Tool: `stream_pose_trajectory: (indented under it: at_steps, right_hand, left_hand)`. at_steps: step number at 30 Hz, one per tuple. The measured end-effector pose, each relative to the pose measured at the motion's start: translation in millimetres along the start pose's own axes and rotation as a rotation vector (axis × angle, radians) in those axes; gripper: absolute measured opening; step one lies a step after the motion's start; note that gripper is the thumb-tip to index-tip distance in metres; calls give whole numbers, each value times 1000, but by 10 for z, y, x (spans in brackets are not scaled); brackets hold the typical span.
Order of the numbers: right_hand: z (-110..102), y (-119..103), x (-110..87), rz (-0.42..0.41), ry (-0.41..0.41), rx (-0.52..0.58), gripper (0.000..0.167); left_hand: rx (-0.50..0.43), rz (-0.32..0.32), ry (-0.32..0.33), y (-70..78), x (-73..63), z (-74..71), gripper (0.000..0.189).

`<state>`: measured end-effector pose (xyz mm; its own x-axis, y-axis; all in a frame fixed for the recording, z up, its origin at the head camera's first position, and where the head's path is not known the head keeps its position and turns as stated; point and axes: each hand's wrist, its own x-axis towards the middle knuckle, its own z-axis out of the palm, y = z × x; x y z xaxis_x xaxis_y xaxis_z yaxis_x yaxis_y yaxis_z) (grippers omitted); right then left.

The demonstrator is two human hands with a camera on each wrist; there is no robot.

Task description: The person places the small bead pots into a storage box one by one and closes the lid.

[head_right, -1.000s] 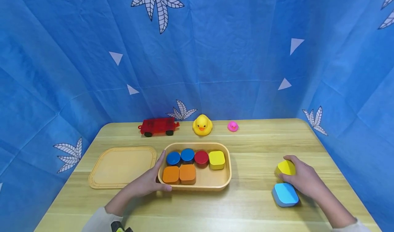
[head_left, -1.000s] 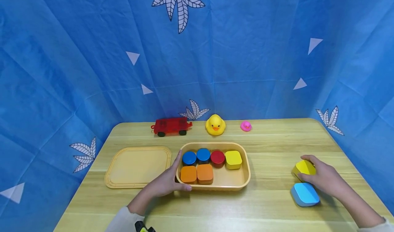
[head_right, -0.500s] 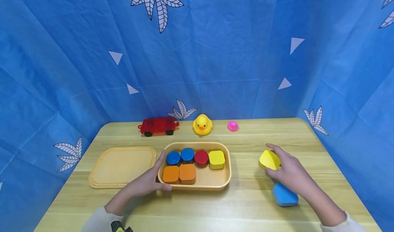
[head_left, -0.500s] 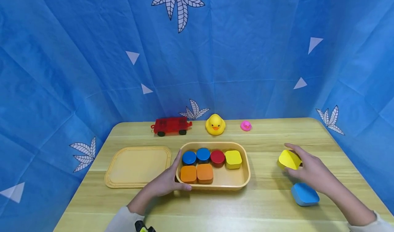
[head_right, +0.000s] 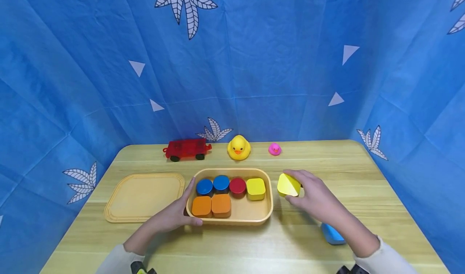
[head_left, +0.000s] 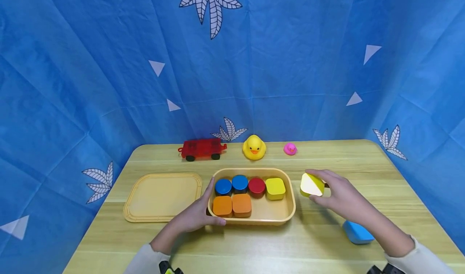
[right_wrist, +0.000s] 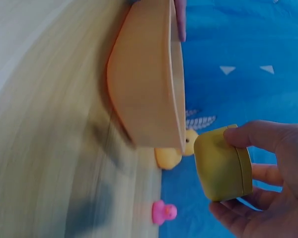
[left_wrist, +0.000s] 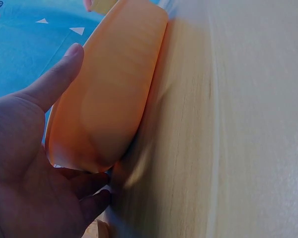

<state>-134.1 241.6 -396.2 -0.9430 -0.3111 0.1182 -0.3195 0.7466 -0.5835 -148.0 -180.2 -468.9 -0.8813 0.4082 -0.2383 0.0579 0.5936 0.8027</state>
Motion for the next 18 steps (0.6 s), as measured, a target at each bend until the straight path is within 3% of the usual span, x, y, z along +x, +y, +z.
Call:
stream_pose_trajectory:
  at_steps: [18]
  right_hand:
    - [403, -307, 242, -133, -85, 82, 65]
  left_hand:
    - [11, 5, -1, -1, -3, -3, 131]
